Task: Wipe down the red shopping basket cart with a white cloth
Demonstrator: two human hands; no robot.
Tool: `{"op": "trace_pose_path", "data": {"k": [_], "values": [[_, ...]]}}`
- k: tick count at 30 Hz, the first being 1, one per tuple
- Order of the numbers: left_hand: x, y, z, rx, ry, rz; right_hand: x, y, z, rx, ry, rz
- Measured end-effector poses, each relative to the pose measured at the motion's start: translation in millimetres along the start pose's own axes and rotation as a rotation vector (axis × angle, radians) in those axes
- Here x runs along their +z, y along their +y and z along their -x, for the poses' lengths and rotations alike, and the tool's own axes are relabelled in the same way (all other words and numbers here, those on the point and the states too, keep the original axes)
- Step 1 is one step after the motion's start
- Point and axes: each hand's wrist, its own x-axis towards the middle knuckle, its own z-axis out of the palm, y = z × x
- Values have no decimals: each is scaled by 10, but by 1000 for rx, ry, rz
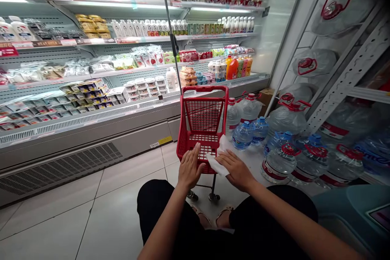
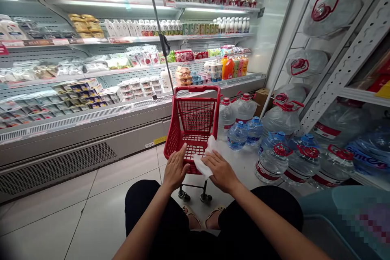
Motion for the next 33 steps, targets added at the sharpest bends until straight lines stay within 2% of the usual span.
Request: {"op": "trace_pose_path", "data": {"k": [3,6,8,10,14,16,19,22,24,27,30,33], "values": [[-50,-263,13,-174,62,3,62,-316,-204,-63,-48,-76],[-135,-452,32,-260,78,-23,88,-383,-444,-175,-117,-105],[-180,-465,53,-261,72,-45,95,-232,-587,-236,-144,-78],[-195,-378,76,-218,49,-50,81,59,-684,-217,-141,-20],[-135,-68,94,-108,-12,-45,-16,695,-672,18,-60,131],[-93,36,75,-93,-24,-48,-57,800,-587,105,-17,178],[-63,45,20,-79,-33,-60,-44,602,-471,89,-9,151],[-87,-90,-33,-51,-54,-71,19,313,-454,-9,-34,86],[-137,-220,-53,-51,-85,-64,28,296,-477,-38,-45,79],[-254,-429,-73,-74,-144,-45,-89,607,-449,25,-51,157],[-368,-597,-105,-114,-185,-45,-348,1058,-269,185,14,314],[-387,-611,-175,-190,-208,-75,-583,1265,-40,276,108,428]]}}
